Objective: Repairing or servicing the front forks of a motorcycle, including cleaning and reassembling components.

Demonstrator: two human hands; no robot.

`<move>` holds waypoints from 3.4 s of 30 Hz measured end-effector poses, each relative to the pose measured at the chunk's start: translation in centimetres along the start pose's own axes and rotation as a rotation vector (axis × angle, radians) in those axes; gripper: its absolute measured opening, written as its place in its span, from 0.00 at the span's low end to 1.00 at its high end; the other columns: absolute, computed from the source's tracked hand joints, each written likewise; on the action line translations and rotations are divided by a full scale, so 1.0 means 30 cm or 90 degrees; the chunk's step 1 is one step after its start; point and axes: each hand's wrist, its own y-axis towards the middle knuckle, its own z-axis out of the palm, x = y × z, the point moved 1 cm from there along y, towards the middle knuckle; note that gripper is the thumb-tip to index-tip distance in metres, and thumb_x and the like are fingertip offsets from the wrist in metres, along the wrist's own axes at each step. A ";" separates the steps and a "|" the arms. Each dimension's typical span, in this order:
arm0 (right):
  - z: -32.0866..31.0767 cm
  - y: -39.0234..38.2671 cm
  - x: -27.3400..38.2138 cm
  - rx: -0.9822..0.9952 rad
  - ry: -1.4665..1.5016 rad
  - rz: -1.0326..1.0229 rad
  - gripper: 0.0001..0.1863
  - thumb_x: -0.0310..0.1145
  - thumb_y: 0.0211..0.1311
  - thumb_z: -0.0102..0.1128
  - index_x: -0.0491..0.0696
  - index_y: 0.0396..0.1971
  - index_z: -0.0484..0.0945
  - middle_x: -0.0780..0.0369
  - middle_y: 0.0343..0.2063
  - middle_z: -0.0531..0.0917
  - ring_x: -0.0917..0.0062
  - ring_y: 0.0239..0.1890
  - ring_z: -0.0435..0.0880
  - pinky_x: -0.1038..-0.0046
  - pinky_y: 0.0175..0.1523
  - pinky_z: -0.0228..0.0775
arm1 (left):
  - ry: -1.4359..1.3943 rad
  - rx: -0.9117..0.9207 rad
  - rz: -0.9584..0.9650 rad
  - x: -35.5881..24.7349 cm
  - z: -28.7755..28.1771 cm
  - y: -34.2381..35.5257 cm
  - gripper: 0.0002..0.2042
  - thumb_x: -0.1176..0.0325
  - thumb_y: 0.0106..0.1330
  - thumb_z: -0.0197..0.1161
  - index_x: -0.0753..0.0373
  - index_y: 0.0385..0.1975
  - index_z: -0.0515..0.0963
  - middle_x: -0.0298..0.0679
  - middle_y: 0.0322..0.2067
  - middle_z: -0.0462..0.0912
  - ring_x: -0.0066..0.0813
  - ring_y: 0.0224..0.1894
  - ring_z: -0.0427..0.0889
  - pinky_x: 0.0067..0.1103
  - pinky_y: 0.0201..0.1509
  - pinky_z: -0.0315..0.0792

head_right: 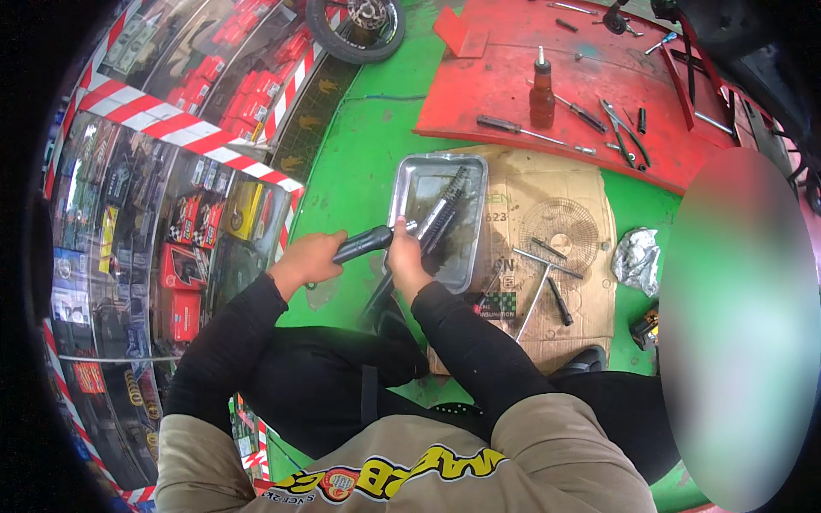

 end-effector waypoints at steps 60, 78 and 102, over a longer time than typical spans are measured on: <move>-0.262 -0.224 -0.149 0.279 -0.867 -0.464 0.21 0.51 0.66 0.56 0.48 0.36 0.85 0.50 0.29 0.86 0.53 0.38 0.85 0.53 0.47 0.75 | 0.106 -0.009 0.019 -0.132 -0.135 0.146 0.16 0.70 0.47 0.66 0.60 0.39 0.82 0.48 0.34 0.86 0.50 0.42 0.85 0.40 0.45 0.79; -0.284 0.010 -0.155 0.090 -1.184 -0.402 0.17 0.40 0.68 0.53 0.47 0.49 0.81 0.55 0.42 0.84 0.61 0.41 0.87 0.60 0.45 0.80 | 0.032 0.004 0.015 -0.062 -0.111 0.132 0.14 0.69 0.48 0.66 0.60 0.38 0.81 0.49 0.33 0.85 0.51 0.40 0.85 0.41 0.45 0.78; -0.311 0.205 -0.093 0.130 -1.418 -0.561 0.07 0.32 0.62 0.57 0.51 0.30 0.85 0.59 0.37 0.83 0.66 0.37 0.89 0.65 0.38 0.81 | -0.017 -0.027 0.012 -0.029 -0.090 0.121 0.13 0.71 0.50 0.67 0.58 0.37 0.83 0.46 0.34 0.85 0.49 0.42 0.84 0.41 0.45 0.78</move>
